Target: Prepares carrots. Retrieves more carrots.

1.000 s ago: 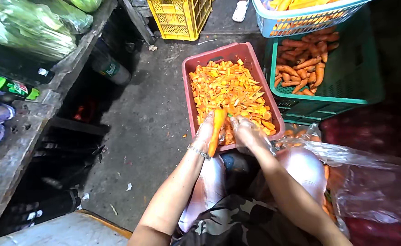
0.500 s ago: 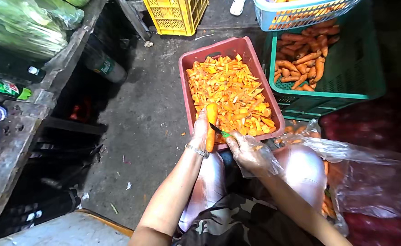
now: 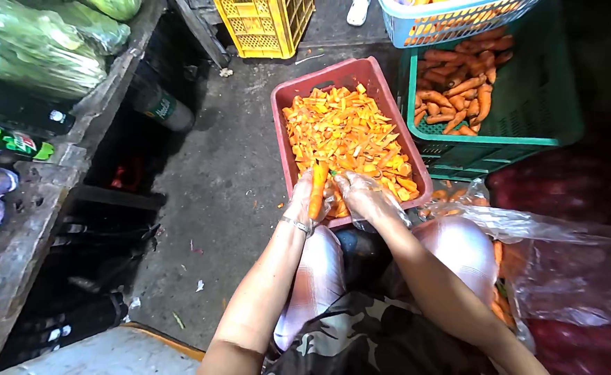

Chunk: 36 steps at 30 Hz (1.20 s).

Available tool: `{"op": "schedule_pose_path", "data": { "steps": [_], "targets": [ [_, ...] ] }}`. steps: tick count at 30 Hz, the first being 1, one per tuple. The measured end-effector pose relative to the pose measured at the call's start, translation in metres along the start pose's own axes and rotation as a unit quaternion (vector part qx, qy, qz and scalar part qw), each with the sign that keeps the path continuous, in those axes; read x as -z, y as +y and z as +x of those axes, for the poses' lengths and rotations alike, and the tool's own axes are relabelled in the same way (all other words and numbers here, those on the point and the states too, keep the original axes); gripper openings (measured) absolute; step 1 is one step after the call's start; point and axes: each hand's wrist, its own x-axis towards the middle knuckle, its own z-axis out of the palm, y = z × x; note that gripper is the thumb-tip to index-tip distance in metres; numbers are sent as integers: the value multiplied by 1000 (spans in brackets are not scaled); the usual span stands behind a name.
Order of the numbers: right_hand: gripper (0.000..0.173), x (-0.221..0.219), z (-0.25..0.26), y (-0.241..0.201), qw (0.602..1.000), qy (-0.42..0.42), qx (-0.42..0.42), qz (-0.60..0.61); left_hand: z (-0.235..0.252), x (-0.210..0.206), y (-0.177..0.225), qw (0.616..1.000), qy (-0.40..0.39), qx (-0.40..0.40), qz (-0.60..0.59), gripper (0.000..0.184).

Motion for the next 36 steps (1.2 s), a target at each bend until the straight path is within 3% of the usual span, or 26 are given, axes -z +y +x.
{"op": "schedule_pose_path", "data": {
  "steps": [4,6,8,10,13,18,22,25,29,33,36],
  "targets": [
    [53,0,19,15,998,-8,-61,-16,-10,0,-2,996,-88,22,-9,59],
    [55,-2,26,34,994,-24,-105,-20,-15,-8,-1,997,-75,30,-12,58],
    [53,-1,17,40,992,-38,-121,-17,-14,-9,-2,999,-41,-14,2,53],
    [54,2,6,41,993,-36,-105,30,-12,-10,-3,998,-27,-51,31,54],
    [52,1,-13,41,992,33,-48,112,-11,-9,-1,995,-59,-67,34,58],
    [41,9,-45,34,990,64,47,113,-11,-3,-1,988,-137,-72,8,64],
    [35,10,-54,31,980,76,55,175,-12,-1,-1,979,-181,-89,6,63],
    [31,10,-57,33,971,78,49,222,-13,-2,-2,982,-159,-97,18,62],
    [33,0,-52,40,956,74,34,282,-21,-10,-4,983,-48,-142,108,57],
    [36,9,-45,32,929,46,20,368,-25,-14,-9,952,33,-174,251,50],
    [39,22,-26,21,928,55,22,368,-23,-16,-13,922,20,-200,331,46]
  ]
}}
